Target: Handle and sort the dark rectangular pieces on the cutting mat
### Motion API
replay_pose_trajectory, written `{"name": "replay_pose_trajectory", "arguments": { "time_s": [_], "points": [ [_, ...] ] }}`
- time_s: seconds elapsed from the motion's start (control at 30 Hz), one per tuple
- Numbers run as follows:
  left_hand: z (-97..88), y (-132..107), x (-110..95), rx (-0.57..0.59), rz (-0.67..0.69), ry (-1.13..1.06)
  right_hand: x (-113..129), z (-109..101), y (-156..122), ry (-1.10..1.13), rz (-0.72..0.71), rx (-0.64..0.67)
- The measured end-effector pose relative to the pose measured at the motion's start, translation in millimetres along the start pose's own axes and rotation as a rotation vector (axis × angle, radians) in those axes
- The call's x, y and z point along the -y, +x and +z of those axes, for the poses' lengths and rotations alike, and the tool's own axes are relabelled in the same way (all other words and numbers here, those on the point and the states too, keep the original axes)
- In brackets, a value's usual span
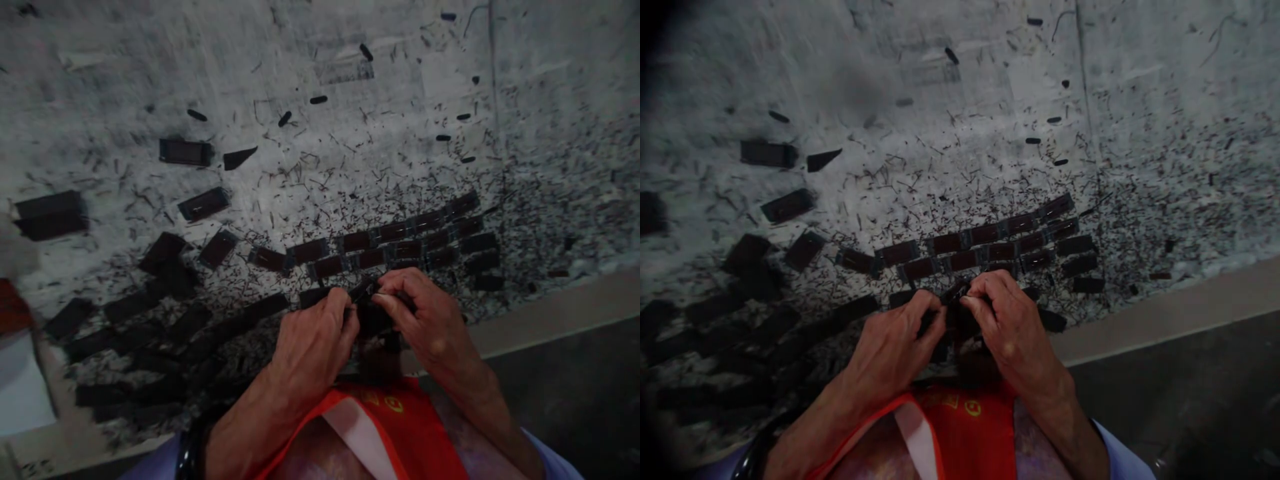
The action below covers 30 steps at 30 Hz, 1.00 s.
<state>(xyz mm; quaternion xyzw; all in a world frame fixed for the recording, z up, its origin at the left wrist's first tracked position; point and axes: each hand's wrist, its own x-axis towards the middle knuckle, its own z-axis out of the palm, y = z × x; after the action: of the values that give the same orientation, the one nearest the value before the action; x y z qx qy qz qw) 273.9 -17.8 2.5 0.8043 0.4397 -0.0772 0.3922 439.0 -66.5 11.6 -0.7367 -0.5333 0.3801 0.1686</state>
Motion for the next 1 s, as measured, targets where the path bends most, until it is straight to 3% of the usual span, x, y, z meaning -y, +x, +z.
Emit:
{"name": "replay_pose_trajectory", "arguments": {
  "time_s": [0.27,0.5,0.6,0.73,1.0],
  "points": [
    [-4.6,-28,17,-0.093,0.116,-0.092,4,0,2,-0.016,0.012,-0.027],
    [8.0,-38,30,-0.188,0.329,0.027,6,1,1,-0.021,0.046,-0.04],
    [11.9,-36,29,-0.121,0.393,0.165,6,2,2,-0.036,0.041,-0.061],
    [11.2,-32,25,-0.02,0.378,0.306,7,4,4,-0.045,0.049,-0.087],
    [6.9,-28,21,0.131,0.361,0.342,8,6,3,-0.058,0.063,-0.107]
  ]
}}
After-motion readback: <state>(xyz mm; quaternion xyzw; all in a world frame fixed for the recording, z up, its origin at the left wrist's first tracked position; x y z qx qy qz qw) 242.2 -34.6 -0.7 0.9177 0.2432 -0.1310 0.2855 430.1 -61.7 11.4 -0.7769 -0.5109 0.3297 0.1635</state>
